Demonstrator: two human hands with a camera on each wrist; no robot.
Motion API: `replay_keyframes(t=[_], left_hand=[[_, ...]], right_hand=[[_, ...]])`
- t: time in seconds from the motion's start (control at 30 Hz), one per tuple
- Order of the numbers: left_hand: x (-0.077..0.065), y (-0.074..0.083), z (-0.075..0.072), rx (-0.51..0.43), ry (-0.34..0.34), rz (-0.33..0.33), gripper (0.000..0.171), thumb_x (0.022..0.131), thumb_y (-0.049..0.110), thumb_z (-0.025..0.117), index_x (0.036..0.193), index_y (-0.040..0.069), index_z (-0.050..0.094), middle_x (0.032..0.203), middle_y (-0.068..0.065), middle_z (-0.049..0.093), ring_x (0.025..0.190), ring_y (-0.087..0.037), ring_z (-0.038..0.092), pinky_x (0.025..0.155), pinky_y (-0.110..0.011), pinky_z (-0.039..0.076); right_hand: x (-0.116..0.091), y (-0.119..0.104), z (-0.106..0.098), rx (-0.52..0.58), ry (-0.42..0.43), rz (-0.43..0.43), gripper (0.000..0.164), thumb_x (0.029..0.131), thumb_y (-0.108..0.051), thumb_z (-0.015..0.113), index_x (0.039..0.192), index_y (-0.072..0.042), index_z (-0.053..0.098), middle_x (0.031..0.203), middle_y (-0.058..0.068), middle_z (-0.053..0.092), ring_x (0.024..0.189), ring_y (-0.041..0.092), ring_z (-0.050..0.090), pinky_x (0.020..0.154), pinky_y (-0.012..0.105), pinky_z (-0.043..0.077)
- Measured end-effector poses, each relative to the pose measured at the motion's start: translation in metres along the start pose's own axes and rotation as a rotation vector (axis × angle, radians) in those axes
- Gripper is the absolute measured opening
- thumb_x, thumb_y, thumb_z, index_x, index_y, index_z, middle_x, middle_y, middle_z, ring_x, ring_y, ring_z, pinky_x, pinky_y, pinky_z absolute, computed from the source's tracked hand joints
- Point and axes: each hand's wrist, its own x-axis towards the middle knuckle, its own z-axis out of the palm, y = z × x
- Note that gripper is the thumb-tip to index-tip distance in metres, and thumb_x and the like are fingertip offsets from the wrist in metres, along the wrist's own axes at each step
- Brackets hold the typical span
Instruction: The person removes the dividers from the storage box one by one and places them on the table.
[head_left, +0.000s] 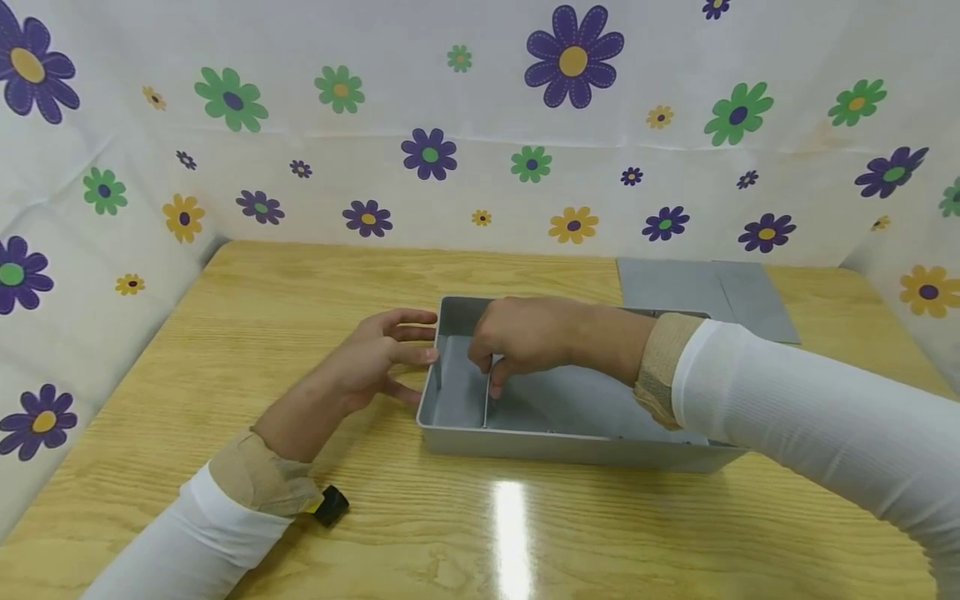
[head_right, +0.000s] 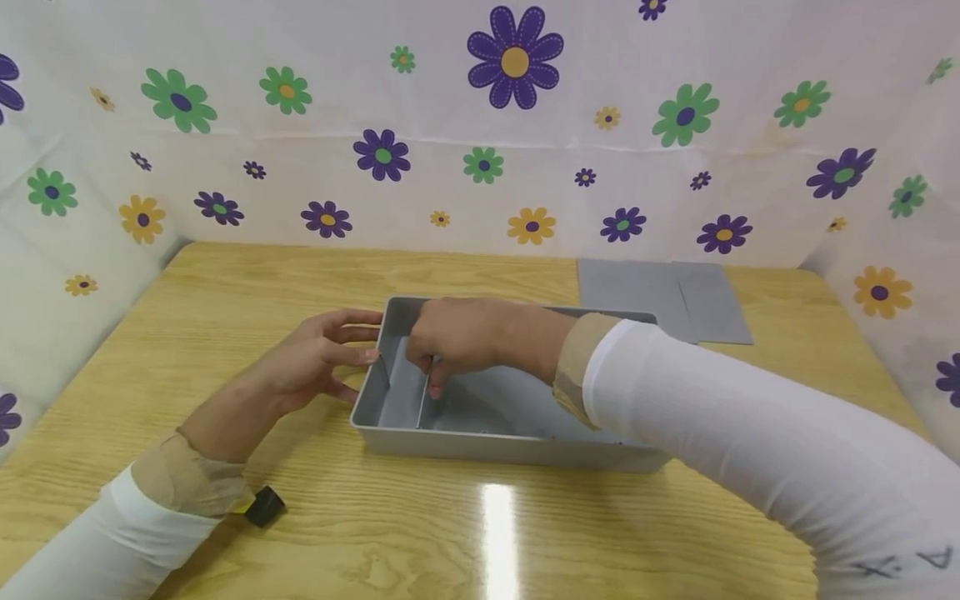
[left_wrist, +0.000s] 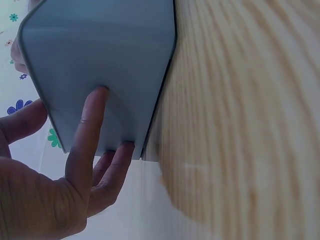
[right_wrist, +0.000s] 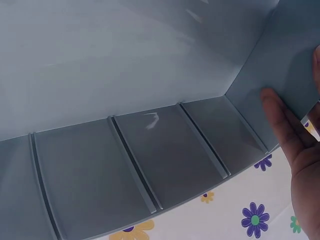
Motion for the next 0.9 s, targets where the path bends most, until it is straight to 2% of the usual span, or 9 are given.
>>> replay_keyframes(t=[0.57,0.9], left_hand=[[-0.001,0.0,0.001,0.007,0.009,0.001,0.056,0.085,0.012,0.063,0.135,0.011,0.037,0.134,-0.013,0.042,0.111,-0.031,0.05,0.068,-0.05,0.055],[-0.001,-0.001,-0.002,0.018,0.001,0.007,0.054,0.084,0.013,0.063,0.133,0.01,0.041,0.134,-0.012,0.043,0.109,-0.031,0.051,0.068,-0.05,0.055]], right_hand=[[-0.002,-0.008,-0.022,0.013,-0.015,0.037,0.022,0.072,-0.038,0.072,0.076,-0.018,0.063,0.075,-0.014,0.062,0.07,0.0,0.053,0.062,0.018,0.047],[-0.004,-0.019,-0.052,0.01,-0.02,0.092,0.02,0.073,-0.035,0.074,0.081,-0.018,0.067,0.076,-0.014,0.062,0.07,0.002,0.053,0.063,0.02,0.048]])
